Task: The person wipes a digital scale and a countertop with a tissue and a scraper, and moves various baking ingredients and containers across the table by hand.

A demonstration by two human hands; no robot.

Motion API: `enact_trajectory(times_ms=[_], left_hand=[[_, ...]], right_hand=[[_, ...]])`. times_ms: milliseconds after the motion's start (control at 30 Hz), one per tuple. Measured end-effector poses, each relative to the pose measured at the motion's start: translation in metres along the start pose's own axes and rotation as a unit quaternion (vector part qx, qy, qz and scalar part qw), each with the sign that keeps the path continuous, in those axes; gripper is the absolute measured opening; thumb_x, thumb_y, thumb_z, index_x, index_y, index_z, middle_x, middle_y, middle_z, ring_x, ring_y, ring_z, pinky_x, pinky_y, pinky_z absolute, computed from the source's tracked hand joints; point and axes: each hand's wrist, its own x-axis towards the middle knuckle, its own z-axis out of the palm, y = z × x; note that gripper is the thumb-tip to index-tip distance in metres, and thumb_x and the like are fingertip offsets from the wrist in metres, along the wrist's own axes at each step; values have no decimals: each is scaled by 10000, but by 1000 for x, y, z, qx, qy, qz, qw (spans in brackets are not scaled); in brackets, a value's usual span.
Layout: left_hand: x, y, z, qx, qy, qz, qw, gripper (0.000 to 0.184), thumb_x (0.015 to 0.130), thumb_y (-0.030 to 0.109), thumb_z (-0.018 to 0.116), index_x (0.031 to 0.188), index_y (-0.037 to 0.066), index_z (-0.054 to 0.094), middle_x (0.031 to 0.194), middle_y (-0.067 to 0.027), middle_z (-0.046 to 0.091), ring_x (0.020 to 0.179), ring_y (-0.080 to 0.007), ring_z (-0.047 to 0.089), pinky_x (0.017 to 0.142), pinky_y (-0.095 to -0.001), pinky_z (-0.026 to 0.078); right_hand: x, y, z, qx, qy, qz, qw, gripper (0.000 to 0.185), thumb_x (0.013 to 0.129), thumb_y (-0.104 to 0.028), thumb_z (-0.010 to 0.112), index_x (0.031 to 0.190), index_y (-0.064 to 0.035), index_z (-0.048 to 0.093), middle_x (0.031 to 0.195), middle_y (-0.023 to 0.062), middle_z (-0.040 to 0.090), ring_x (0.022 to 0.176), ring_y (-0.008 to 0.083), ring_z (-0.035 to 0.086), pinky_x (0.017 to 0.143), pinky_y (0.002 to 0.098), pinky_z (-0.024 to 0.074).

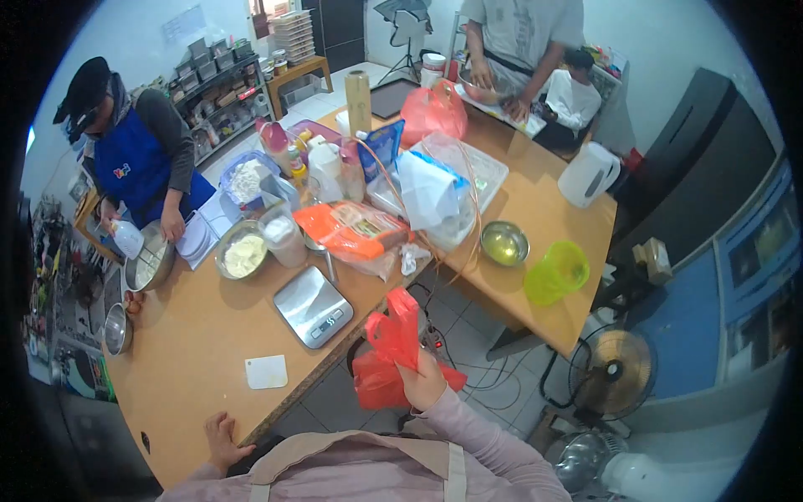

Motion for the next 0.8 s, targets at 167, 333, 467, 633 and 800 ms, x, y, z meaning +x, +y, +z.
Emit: enact_trajectory(times_ms=[167, 333, 467, 633, 800], left_hand=[[1, -3, 0, 16, -1, -8, 1000, 787, 418, 476, 789, 1050, 123, 478, 1141, -134, 429, 1096, -345, 366, 954, -511, 251], [1, 5, -16, 19, -24, -27, 999, 795, 416, 486, 790, 1072, 149, 492, 1172, -100, 430, 1149, -303, 353, 998, -495, 209], [0, -1, -16, 4, -7, -17, 1000, 797, 412, 497, 790, 1071, 153, 503, 1177, -80, 434, 1154, -290, 351, 1009, -481, 209], [0, -4, -21, 6, -20, -23, 1000, 792, 436, 503, 780, 1081, 144, 492, 1187, -85, 427, 1146, -294, 355, 977, -465, 238], [-2, 5, -21, 10, -18, -82, 996, 793, 443, 485, 802, 1103, 159, 506, 1240, -69, 415, 1180, -279, 352, 1013, -455, 226]], right_hand=[[5, -21, -1, 102, 49, 118, 987, 229, 895, -59, 481, 1106, -4, 554, 1015, 69, 609, 929, 164, 566, 830, 291, 436], [41, -85, -7, 163, 102, 112, 975, 207, 936, -156, 483, 1081, -16, 530, 959, 12, 574, 871, 110, 544, 794, 269, 452], [83, -134, 1, 166, 195, -1, 967, 293, 921, -142, 497, 1182, -8, 490, 1096, 77, 559, 978, 186, 565, 849, 326, 470], [172, -177, 7, 177, 285, -110, 936, 334, 916, -172, 511, 1195, 7, 479, 1080, 82, 572, 961, 178, 569, 840, 310, 459], [275, -129, -2, 3, 377, -189, 907, 341, 912, -180, 493, 1159, 55, 502, 1103, 142, 576, 974, 248, 566, 853, 334, 439]])
